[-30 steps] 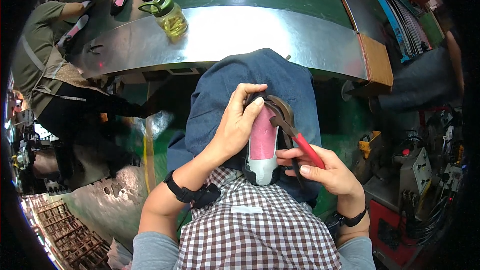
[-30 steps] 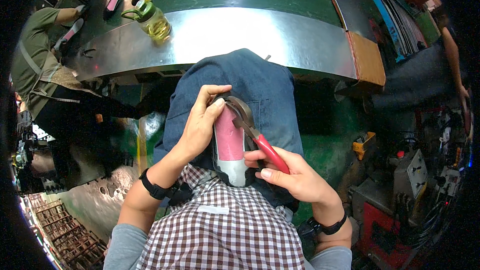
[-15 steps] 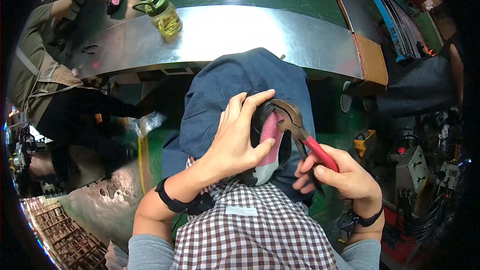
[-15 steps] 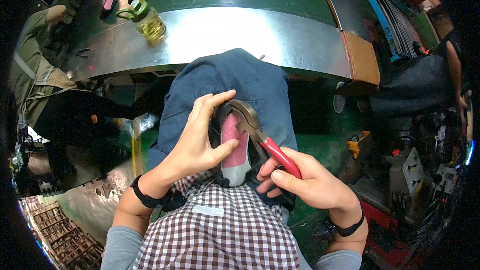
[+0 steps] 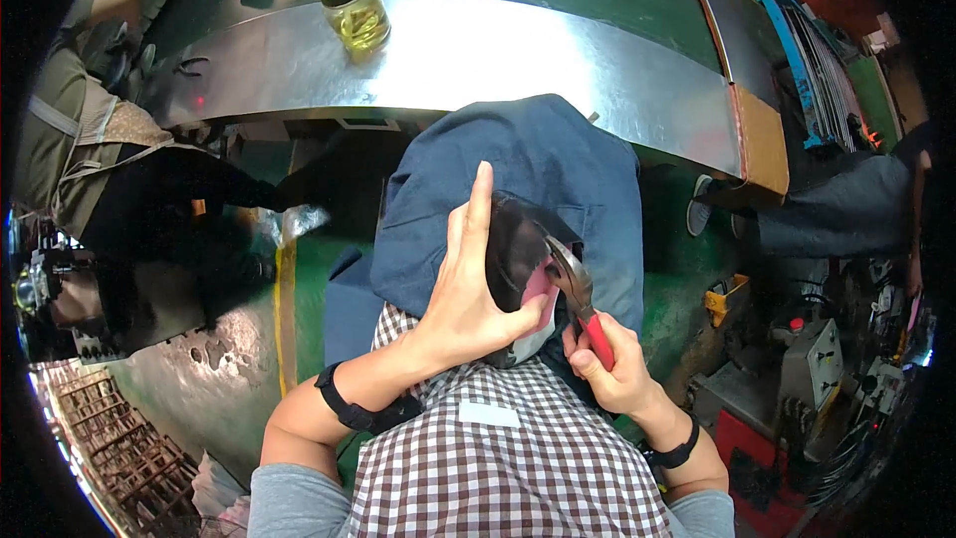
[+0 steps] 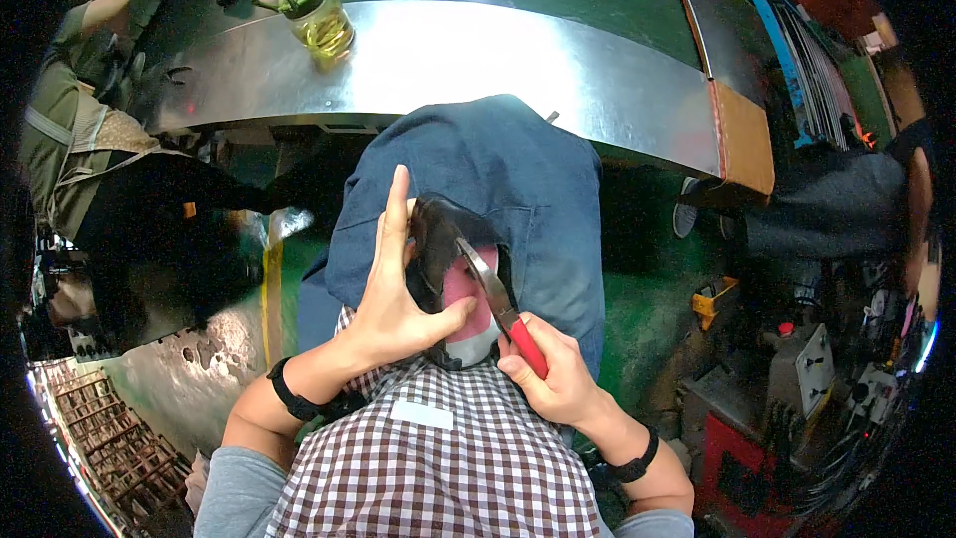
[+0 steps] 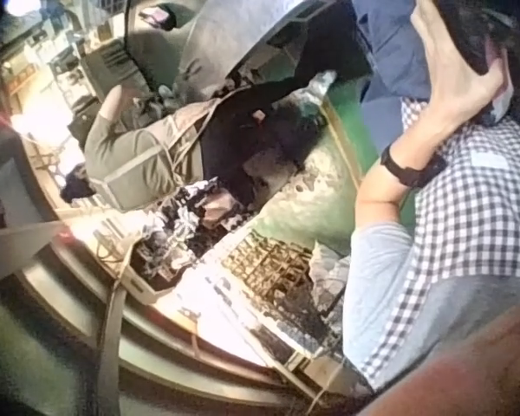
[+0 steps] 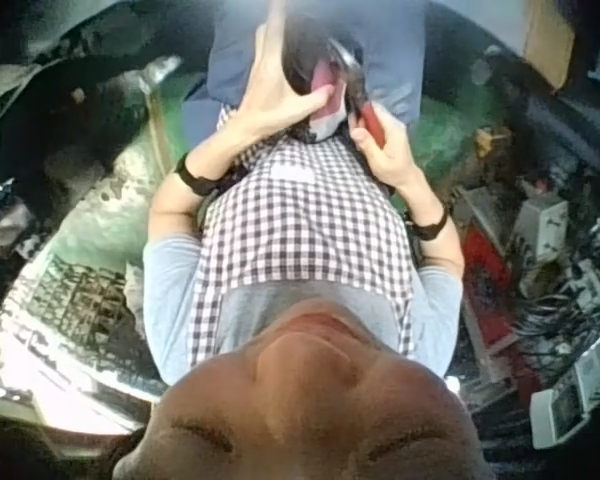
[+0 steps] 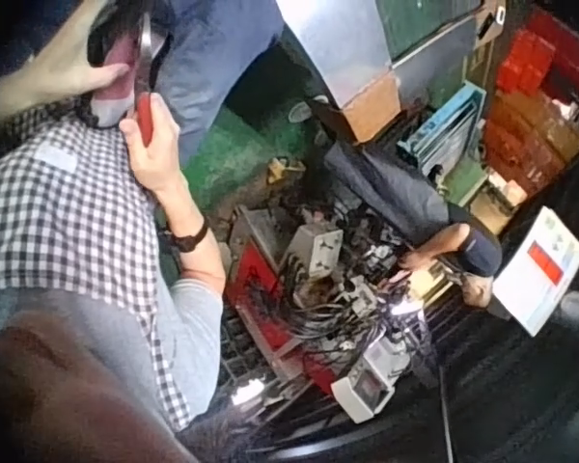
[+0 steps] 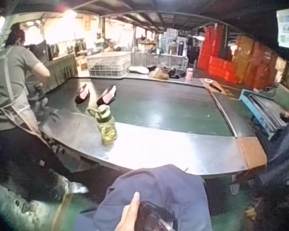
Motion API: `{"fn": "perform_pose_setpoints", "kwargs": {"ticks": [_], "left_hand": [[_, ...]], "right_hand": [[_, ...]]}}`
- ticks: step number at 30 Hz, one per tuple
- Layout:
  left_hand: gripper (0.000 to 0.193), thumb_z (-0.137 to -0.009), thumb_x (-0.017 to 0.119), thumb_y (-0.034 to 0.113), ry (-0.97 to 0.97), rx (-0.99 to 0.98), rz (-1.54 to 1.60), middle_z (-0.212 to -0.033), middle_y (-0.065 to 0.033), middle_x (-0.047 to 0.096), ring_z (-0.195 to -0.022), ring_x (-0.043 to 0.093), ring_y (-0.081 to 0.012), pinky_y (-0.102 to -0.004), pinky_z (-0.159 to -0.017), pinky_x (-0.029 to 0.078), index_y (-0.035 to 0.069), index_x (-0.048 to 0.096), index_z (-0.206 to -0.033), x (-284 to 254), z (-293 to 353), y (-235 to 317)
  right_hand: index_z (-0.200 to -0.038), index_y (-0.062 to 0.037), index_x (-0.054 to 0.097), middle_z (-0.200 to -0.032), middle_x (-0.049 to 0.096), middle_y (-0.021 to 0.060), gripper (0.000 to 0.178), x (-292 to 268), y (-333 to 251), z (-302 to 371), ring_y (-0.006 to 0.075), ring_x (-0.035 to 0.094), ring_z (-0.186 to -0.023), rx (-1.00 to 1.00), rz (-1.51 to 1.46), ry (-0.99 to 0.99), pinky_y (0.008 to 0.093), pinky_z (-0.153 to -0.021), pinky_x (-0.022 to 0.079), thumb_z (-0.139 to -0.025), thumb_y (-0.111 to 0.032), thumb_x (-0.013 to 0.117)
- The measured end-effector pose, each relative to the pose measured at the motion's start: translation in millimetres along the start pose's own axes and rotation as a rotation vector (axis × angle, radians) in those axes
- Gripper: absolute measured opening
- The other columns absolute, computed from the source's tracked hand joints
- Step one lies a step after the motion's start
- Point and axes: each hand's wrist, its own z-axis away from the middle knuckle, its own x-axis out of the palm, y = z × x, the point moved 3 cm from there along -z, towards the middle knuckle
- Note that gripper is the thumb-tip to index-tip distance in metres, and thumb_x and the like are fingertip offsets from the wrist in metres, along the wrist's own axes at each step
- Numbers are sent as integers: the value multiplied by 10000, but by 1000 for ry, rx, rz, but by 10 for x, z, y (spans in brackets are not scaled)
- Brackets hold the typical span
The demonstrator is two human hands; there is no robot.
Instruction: Using pliers to pry and adjust the upper of a shoe onto a last during the shoe manufacturing process.
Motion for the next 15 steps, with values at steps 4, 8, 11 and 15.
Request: {"fn": "perform_pose_setpoints", "kwargs": {"ticks": [4, 8, 11, 15], "left_hand": [[1345, -657, 866, 115, 17, 21, 32, -1454, -170, 325, -1318, 422, -293, -417, -1082, 400, 62, -70, -1621, -18, 31, -124], [1414, -638, 905, 126, 50, 70, 26, -1449, -176, 339, -1322, 426, -288, -409, -1075, 398, 42, -121, -1607, 22, 100, -145], [1379, -623, 914, 157, 98, 211, 106, -1340, -238, 430, -1191, 482, -360, -440, -1052, 409, -36, -44, -1595, 48, 151, -102], [1474, -548, 999, 351, -103, 245, 536, -1371, -214, 453, -1207, 497, -328, -448, -1054, 389, -34, 39, -1597, -38, 143, -115]], "right_hand": [[-1022, 63, 577, -850, 616, 145, 340, 82, 205, -139, 279, 629, -710, -155, 45, 63, 349, -672, 490, -947, -238, 716], [-990, 49, 569, -846, 634, 146, 324, 113, 347, -134, 272, 631, -656, -349, 97, 53, 355, -598, 496, -937, -229, 726], [-913, 7, 552, -845, 649, 148, 297, 96, 425, -25, 267, 642, -649, -431, 80, 22, 356, -555, 505, -932, -228, 733], [-861, -39, 527, -833, 667, 155, 371, 23, 515, 173, 285, 664, -658, -567, 211, 19, 370, -582, 522, -888, -303, 786]]}}
